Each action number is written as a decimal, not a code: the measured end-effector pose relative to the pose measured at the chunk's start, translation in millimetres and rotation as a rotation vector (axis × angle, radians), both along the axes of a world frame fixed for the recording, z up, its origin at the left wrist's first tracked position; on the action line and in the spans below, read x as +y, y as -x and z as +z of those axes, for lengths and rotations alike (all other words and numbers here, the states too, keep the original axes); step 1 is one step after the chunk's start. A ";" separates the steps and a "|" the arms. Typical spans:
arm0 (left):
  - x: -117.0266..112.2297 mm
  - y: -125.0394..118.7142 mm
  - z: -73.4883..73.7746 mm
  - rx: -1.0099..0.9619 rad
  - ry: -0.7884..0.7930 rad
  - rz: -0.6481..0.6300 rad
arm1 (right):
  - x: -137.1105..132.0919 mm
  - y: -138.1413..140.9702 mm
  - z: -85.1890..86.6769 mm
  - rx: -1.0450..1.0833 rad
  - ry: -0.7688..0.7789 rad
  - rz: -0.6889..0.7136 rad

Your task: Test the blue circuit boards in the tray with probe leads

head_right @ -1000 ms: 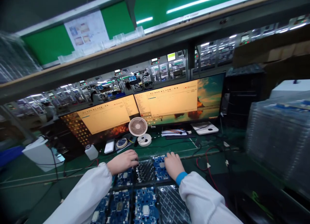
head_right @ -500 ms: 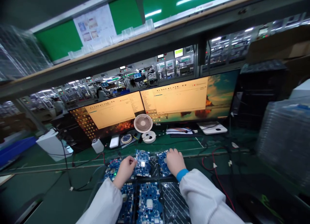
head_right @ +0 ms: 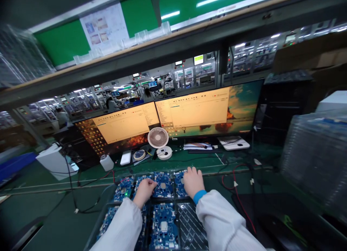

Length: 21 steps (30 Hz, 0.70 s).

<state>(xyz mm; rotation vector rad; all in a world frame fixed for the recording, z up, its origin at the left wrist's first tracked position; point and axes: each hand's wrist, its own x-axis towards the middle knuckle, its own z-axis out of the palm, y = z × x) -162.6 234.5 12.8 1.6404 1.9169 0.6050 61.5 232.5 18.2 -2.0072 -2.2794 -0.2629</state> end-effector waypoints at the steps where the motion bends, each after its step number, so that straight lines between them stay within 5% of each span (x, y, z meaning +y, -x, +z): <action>1: 0.1 0.0 0.7 0.023 -0.009 -0.016 | 0.1 1.3 -1.1 -0.005 -0.007 -0.009; 8: -4.4 -1.8 2.8 0.167 -0.068 -0.026 | 3.5 3.6 5.7 -0.025 -0.117 -0.056; 13: -10.3 -6.5 4.2 0.093 -0.112 -0.036 | 13.4 -9.0 14.7 0.055 -0.188 0.155; 17: -13.0 -21.5 18.4 -0.158 -0.152 -0.154 | 10.1 -14.7 27.7 0.174 -0.175 0.531; 21: -13.3 -39.3 33.0 -0.724 -0.130 -0.323 | -4.0 -15.7 41.3 0.356 -0.111 0.771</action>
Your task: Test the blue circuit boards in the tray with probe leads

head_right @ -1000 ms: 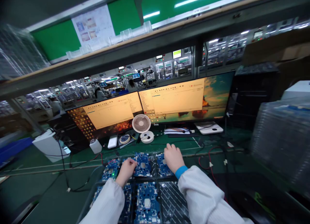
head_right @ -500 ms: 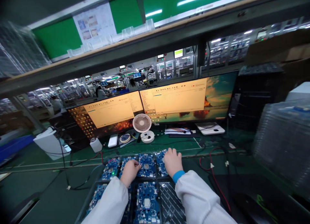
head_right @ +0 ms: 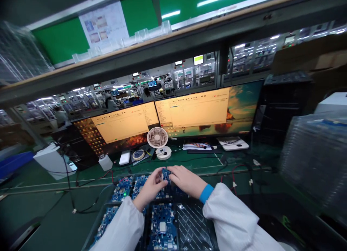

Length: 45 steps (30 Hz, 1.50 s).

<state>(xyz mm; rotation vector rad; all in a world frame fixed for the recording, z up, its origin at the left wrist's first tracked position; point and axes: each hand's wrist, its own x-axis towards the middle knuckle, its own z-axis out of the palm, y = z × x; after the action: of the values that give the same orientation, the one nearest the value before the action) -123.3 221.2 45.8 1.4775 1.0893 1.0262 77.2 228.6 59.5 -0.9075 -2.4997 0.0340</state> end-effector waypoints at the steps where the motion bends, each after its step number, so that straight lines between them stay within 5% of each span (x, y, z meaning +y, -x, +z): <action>1: -0.5 -4.0 1.3 -0.098 0.018 -0.001 | -2.9 -0.9 0.8 0.062 0.028 -0.001; 6: -16.5 -31.6 -6.7 -0.513 0.194 0.370 | -9.3 -2.8 -22.5 0.530 0.255 -0.424; 9: -35.2 -50.1 -14.6 -0.642 0.251 0.373 | -13.2 2.4 -44.9 0.691 0.493 -0.508; 13: -53.7 -31.8 -16.5 -0.142 0.276 0.209 | -12.2 -2.3 -57.4 0.738 0.696 -0.509; 16: -61.8 17.3 -11.4 0.365 0.056 0.288 | -0.5 -16.4 -57.8 0.683 0.746 -0.567; 21: -84.3 69.9 -3.1 0.794 -0.033 0.221 | 17.9 -22.9 -57.9 0.436 0.671 -0.672; 32: -123.8 27.0 -16.8 1.120 -0.027 0.229 | -8.4 2.1 -60.6 -0.101 0.271 -0.800; 45: -130.1 25.2 -30.8 1.010 0.003 0.202 | -38.5 16.7 -64.2 -0.255 0.275 -0.721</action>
<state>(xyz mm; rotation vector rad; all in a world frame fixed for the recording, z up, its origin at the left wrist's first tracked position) -148.6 91.0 14.9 1.9589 1.9577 0.3439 60.5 190.0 -4.7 -1.9841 -2.2622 0.0270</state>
